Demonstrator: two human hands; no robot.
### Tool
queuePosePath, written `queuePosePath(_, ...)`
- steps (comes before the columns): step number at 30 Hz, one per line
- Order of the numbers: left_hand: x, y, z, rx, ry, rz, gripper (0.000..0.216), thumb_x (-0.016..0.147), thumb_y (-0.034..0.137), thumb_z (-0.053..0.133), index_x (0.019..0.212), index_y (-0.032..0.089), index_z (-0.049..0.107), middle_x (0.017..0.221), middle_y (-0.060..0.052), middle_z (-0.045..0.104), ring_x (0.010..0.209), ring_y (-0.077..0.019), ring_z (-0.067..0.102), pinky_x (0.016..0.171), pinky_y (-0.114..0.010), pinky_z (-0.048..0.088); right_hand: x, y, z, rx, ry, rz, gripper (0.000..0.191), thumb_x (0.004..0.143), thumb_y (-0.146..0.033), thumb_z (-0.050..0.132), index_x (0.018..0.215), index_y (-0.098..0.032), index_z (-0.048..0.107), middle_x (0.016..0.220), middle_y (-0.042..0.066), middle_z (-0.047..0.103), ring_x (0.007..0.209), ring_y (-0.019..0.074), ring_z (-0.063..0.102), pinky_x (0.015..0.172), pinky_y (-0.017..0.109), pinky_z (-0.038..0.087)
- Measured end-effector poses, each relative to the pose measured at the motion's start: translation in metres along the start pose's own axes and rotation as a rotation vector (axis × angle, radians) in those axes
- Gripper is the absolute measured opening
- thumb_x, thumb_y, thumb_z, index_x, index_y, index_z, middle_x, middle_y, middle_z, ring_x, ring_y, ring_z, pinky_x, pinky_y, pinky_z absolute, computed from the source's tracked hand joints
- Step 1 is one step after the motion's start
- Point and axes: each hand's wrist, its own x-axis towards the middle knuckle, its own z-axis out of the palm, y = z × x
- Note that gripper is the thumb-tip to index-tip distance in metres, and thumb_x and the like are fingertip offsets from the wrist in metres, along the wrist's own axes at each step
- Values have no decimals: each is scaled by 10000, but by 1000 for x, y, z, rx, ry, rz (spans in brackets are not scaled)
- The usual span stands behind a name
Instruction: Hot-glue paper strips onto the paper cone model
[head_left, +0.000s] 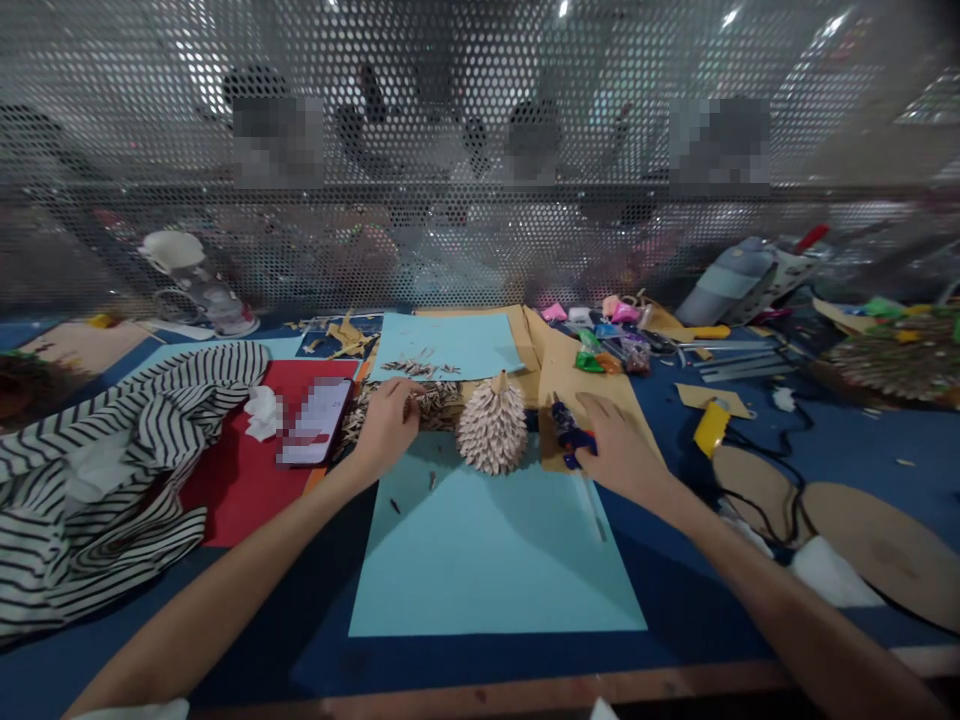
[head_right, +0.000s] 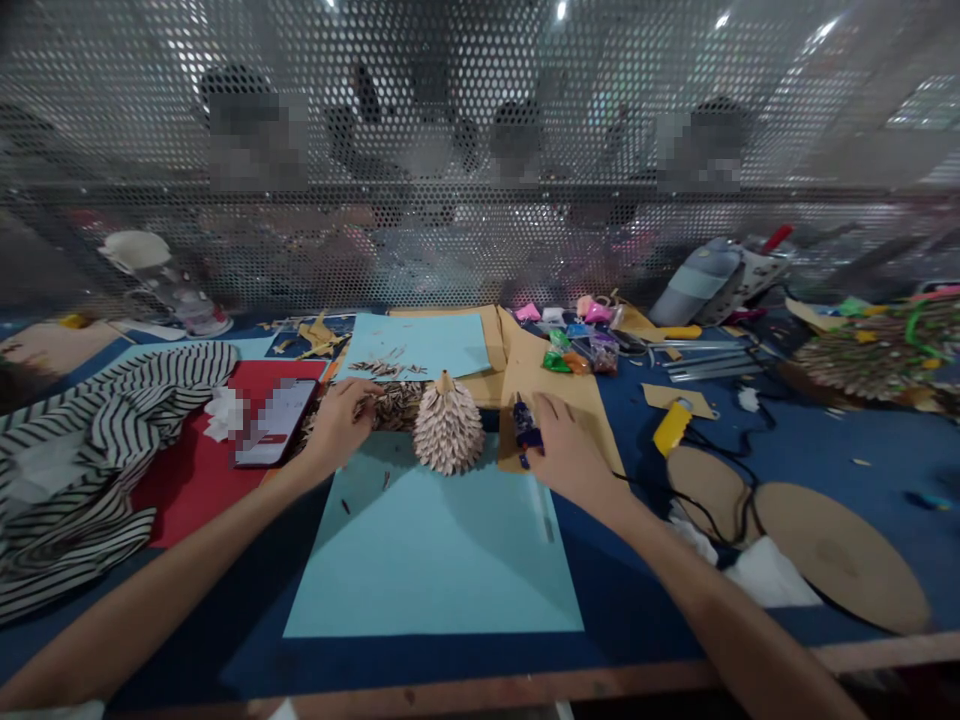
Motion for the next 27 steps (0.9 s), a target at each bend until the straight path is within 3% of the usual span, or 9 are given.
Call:
queuePosePath(3,2,-17,4,66,-108,-38,253,743,53,455,920,162,601,946,-84,626,955,-246,562,833,-398,461,-4,14,2,-175,-126,15,567,653,-100,546,1218,-95,495,1270,224,512,1164,397,497,947,506,423)
queuePosePath(6,-2,-19,9,103,-161,3,278,761,82,478,995,166,603,1034,-97,623,1039,-266,536,891,-434,434,-5,23,8,-231,-188,-16,401,657,-65,527,1051,-117,587,1133,204,578,1030,345,570,874,433,446)
queuePosePath(11,-7,-9,14,149,-162,103,340,828,189,508,1166,191,549,1253,-135,525,1216,-303,429,976,-501,385,-3,23,7,-217,-156,-13,365,641,-69,554,992,-148,610,1032,152,604,933,291,588,794,352,430)
queuePosePath(14,-9,-8,14,202,-179,83,365,864,270,498,1219,187,517,1316,-166,462,1256,-339,380,979,-533,368,1,18,2,-124,-112,22,360,639,-90,554,990,-149,608,1036,138,597,866,267,602,755,337,435)
queuePosePath(17,-8,-13,15,219,-195,56,388,885,303,474,1256,191,491,1277,-159,486,1216,-328,414,958,-495,391,5,14,-3,121,-32,-1,325,638,-113,561,957,-157,606,995,114,606,862,259,605,756,340,449)
queuePosePath(20,-7,-19,16,213,-198,49,364,895,309,463,1233,184,515,1194,-139,537,1144,-305,467,935,-453,410,9,12,-3,572,-73,-26,311,661,-183,615,970,-187,586,912,63,631,840,236,618,743,344,474)
queuePosePath(24,-3,-23,16,230,-191,52,320,892,320,476,1168,178,558,1097,-124,580,1056,-291,511,892,-425,423,8,7,8,1138,-134,159,403,588,-238,721,959,-235,562,902,34,649,700,191,619,641,338,496)
queuePosePath(27,0,-23,15,259,-217,65,295,896,299,469,1145,172,566,1043,-122,598,1015,-286,523,853,-410,427,5,1,21,1319,-91,250,350,592,-274,703,912,-240,566,907,43,657,634,176,598,596,341,482)
